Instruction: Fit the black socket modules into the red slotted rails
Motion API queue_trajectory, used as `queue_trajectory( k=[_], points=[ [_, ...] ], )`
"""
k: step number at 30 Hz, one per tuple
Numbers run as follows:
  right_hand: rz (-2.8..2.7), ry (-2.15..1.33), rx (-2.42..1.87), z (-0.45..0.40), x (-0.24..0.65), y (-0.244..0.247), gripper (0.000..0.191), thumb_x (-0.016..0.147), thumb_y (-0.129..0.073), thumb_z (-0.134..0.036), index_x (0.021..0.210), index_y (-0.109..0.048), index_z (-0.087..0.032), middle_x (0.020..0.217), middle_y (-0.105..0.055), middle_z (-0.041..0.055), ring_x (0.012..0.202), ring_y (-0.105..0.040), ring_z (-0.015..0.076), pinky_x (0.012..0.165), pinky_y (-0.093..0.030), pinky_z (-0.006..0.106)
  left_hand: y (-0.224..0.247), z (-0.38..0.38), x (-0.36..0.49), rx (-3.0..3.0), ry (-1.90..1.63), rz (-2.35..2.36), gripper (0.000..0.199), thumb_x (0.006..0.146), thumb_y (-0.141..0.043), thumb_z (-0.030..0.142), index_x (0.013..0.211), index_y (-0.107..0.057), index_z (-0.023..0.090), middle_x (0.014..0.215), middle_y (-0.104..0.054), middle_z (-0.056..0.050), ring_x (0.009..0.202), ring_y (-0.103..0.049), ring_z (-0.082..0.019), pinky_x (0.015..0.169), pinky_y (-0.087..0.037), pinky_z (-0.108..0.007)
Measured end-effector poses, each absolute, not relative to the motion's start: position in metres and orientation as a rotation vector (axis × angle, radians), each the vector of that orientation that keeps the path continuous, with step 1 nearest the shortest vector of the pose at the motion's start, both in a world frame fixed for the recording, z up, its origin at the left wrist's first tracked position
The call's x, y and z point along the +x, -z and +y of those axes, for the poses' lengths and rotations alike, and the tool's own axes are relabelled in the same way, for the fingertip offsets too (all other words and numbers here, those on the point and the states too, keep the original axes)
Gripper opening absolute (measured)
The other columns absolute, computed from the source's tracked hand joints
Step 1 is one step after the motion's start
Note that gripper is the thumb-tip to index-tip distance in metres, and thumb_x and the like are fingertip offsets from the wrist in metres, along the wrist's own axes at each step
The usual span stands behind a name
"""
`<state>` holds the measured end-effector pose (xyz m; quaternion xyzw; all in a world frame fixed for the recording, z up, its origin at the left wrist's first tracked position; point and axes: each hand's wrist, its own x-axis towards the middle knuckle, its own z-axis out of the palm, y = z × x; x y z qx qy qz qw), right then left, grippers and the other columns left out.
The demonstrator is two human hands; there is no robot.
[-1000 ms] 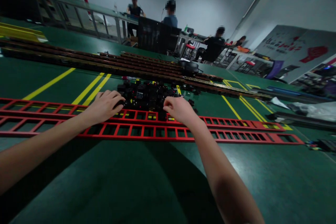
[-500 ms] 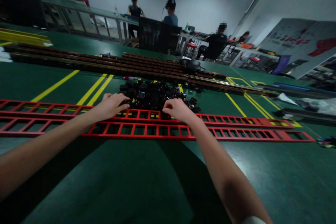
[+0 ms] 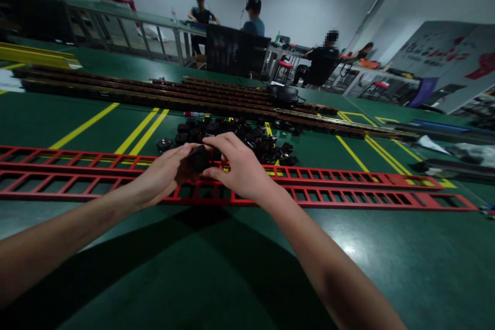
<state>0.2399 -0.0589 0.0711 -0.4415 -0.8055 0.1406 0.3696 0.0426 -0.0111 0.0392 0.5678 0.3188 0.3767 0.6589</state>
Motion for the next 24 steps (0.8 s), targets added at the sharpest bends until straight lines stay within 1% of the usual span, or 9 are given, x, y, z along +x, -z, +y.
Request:
queue_trajectory(
  k=[3,6,8,10,12,13,16,21,24],
  points=[
    [-2.193,-0.258,-1.066,-0.065,0.235,-0.076,0.06,0.088,-0.066,-0.02,0.145,-0.055,-0.03,0.135,-0.057,0.0092,0.119,-0.06,0.0251,0.094,-0.058,0.041,-0.044,-0.014,0.038,1.37,-0.76,0.75,0.059,0.096,-0.048,0.07,0.1,-0.071,0.015,0.069,-0.066,-0.006,0.057,-0.058,-0.016,0.051,-0.046,-0.027],
    [-2.274,-0.22,-1.056,-0.065,0.24,-0.083,0.055,0.086,-0.062,-0.016,0.14,-0.06,-0.029,0.131,-0.06,0.0086,0.123,-0.058,0.0265,0.101,-0.055,0.043,-0.045,-0.01,0.034,1.534,-0.641,0.759,0.068,0.099,-0.035,0.073,0.092,-0.07,0.014,0.06,-0.062,-0.006,0.052,-0.056,-0.017,0.05,-0.045,-0.029],
    [-2.208,-0.192,-1.135,-0.06,0.251,-0.087,0.05,0.084,-0.064,-0.017,0.133,-0.064,-0.025,0.126,-0.063,0.0095,0.119,-0.06,0.0278,0.099,-0.055,0.043,-0.041,-0.005,0.033,1.776,-0.648,0.798,0.064,0.102,-0.03,0.065,0.101,-0.069,0.014,0.07,-0.067,-0.008,0.062,-0.062,-0.02,0.058,-0.051,-0.033],
    [-2.107,-0.181,-1.264,-0.052,0.265,-0.088,0.047,0.081,-0.068,-0.018,0.129,-0.066,-0.021,0.122,-0.065,0.0103,0.112,-0.062,0.0277,0.094,-0.056,0.042,-0.033,0.001,0.032,2.16,-0.684,0.881,0.048,0.103,-0.038,0.051,0.112,-0.068,0.015,0.09,-0.072,-0.011,0.085,-0.067,-0.025,0.076,-0.055,-0.039],
    [-2.079,-0.241,-1.369,-0.044,0.278,-0.082,0.046,0.08,-0.07,-0.017,0.125,-0.067,-0.019,0.118,-0.067,0.0103,0.104,-0.064,0.0255,0.089,-0.056,0.04,-0.023,0.005,0.031,2.554,-0.628,0.939,0.036,0.101,-0.046,0.039,0.117,-0.068,0.016,0.109,-0.07,-0.013,0.106,-0.063,-0.03,0.092,-0.052,-0.046],
    [-2.099,-0.295,-1.413,-0.04,0.282,-0.077,0.045,0.079,-0.07,-0.017,0.124,-0.067,-0.018,0.115,-0.068,0.0101,0.099,-0.065,0.0238,0.087,-0.056,0.038,-0.018,0.007,0.031,2.7,-0.561,0.935,0.035,0.1,-0.046,0.036,0.117,-0.068,0.016,0.116,-0.068,-0.014,0.111,-0.061,-0.032,0.096,-0.05,-0.048],
    [-2.243,-0.428,-1.503,-0.031,0.286,-0.059,0.042,0.078,-0.073,-0.015,0.12,-0.069,-0.015,0.111,-0.07,0.0097,0.09,-0.065,0.0201,0.085,-0.055,0.037,-0.006,0.009,0.029,2.892,-0.435,0.88,0.037,0.104,-0.042,0.035,0.123,-0.067,0.016,0.128,-0.063,-0.014,0.116,-0.057,-0.032,0.097,-0.05,-0.051],
    [-2.343,-0.371,-1.498,-0.027,0.278,-0.043,0.041,0.08,-0.075,-0.015,0.121,-0.069,-0.016,0.115,-0.071,0.0107,0.105,-0.066,0.0235,0.096,-0.052,0.04,-0.004,0.008,0.028,2.925,-0.428,0.891,0.037,0.106,-0.04,0.036,0.121,-0.068,0.018,0.132,-0.06,-0.013,0.118,-0.056,-0.031,0.097,-0.051,-0.049],
    [-2.321,-0.358,-1.481,-0.027,0.277,-0.039,0.038,0.08,-0.076,-0.015,0.117,-0.07,-0.018,0.115,-0.071,0.0096,0.107,-0.066,0.0238,0.097,-0.052,0.041,-0.005,0.008,0.028,2.92,-0.424,0.885,0.037,0.106,-0.04,0.036,0.12,-0.068,0.017,0.132,-0.06,-0.013,0.118,-0.056,-0.031,0.097,-0.051,-0.05]
  ],
)
